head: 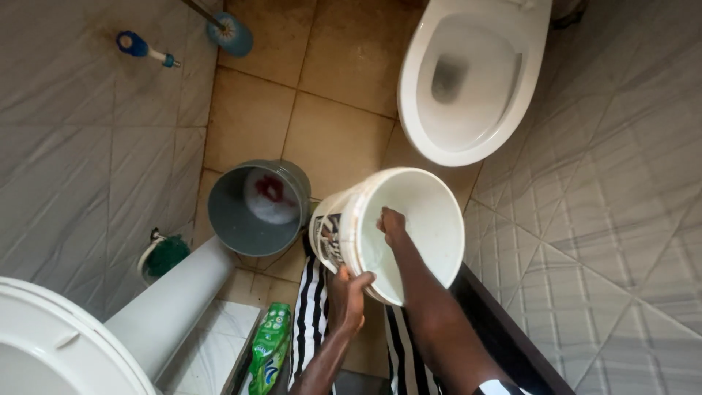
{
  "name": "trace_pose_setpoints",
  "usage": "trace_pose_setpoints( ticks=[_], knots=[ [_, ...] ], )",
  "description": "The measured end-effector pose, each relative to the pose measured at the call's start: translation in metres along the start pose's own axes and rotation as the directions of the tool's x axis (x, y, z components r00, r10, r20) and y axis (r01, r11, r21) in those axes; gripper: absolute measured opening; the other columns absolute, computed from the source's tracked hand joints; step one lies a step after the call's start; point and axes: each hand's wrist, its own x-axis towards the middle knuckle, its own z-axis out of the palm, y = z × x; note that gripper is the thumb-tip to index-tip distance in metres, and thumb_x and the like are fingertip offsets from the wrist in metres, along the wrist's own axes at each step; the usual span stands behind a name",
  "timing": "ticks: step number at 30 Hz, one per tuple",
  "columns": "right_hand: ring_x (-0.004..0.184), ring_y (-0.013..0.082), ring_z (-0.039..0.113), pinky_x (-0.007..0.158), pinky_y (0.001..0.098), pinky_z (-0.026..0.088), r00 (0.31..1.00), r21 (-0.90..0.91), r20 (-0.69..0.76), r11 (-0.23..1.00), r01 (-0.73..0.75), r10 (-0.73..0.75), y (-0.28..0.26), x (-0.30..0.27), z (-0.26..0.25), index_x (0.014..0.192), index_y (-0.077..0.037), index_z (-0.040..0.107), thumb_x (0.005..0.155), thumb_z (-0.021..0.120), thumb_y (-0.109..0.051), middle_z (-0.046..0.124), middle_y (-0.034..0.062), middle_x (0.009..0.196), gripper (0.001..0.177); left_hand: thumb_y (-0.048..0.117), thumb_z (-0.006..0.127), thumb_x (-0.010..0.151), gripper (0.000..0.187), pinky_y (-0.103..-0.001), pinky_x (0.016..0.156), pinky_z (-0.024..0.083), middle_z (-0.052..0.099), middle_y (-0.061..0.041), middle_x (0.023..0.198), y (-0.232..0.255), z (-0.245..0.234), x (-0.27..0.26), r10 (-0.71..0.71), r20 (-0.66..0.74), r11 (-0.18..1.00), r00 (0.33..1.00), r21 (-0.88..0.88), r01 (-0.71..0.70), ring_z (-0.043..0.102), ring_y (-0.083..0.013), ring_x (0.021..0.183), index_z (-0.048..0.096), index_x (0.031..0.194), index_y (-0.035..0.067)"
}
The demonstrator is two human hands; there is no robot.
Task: The person flushes the toilet, then uses a bucket of water to rinse the bowl by hand. They remove the toilet seat, rinse it at the sink, and reinstall it. Finally, they wipe the sink basin with a cloth.
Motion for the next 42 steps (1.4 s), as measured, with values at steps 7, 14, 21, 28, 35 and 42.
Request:
trace_pose_setpoints(
  ticks=[7,14,21,28,35,42],
  knots=[
    [0.078,0.0204,0.062,0.079,0.0334,0.053,0.848,0.554,0.422,0.832,0.039,-0.321,-0.114,-0.058,0.006,0.096,-0.002,0.063,0.102,0.055,-0.017,0.068,0.0098,0.085,0.019,0.016,0.070,0.069,0.046,-0.040,0.090,0.053,0.070,-0.017,0.101,-0.040,0.007,0.047,-0.038,-0.073,0.999,0.997,-0.010,0.037,0.065,-0.0279,0.095,0.062,0.109,-0.006],
    [0.075,0.0141,0.064,0.075,0.0287,0.055,0.866,0.094,0.111,0.872,0.480,-0.488,-0.168,-0.139,0.015,0.093,-0.006,0.067,0.095,0.060,-0.010,0.069,0.0043,0.083,0.009,0.017,0.069,0.072,0.046,-0.044,0.093,0.053,0.069,-0.025,0.103,-0.055,0.013,0.057,-0.039,-0.120,0.998,0.992,0.040,0.044,0.066,-0.0338,0.097,0.063,0.110,-0.008],
    [0.058,0.0176,0.056,0.056,0.0328,0.049,0.981,-0.111,-0.046,0.977,0.182,-0.188,0.001,0.008,-0.027,0.083,-0.003,0.063,0.094,0.063,-0.005,0.061,0.0085,0.074,0.011,0.013,0.069,0.065,0.043,-0.043,0.081,0.062,0.073,-0.023,0.101,-0.005,0.015,-0.007,-0.052,-0.086,0.967,0.995,0.244,0.071,0.072,-0.0347,0.091,0.063,0.105,-0.002],
    [0.068,0.0236,0.062,0.072,0.0376,0.058,0.897,0.487,0.427,0.865,-0.123,-0.113,-0.018,-0.003,-0.040,0.085,-0.006,0.063,0.099,0.057,-0.011,0.066,0.0117,0.079,0.016,0.012,0.070,0.069,0.043,-0.039,0.086,0.057,0.073,-0.020,0.099,-0.022,-0.001,0.009,0.021,0.010,0.997,1.000,0.076,-0.022,0.068,-0.0295,0.093,0.063,0.107,-0.006],
    [0.088,0.0184,0.062,0.086,0.0335,0.054,0.801,0.559,0.175,0.727,0.399,-0.573,-0.176,-0.139,-0.042,0.095,-0.001,0.068,0.107,0.053,-0.010,0.066,0.0072,0.091,0.021,0.016,0.070,0.074,0.044,-0.040,0.082,0.056,0.071,-0.022,0.100,-0.044,0.021,0.049,0.045,-0.042,0.994,0.998,0.104,-0.041,0.067,-0.0295,0.090,0.064,0.108,-0.012],
    [0.060,0.0219,0.057,0.054,0.0330,0.046,0.956,0.072,-0.149,0.961,0.267,-0.254,-0.050,-0.035,-0.043,0.074,0.002,0.062,0.089,0.063,-0.002,0.060,0.0110,0.066,0.016,0.016,0.069,0.067,0.050,-0.042,0.073,0.062,0.072,-0.023,0.098,-0.020,0.029,0.019,0.027,-0.028,0.959,0.999,0.282,-0.018,0.070,-0.0324,0.086,0.060,0.110,-0.007]
  ],
)
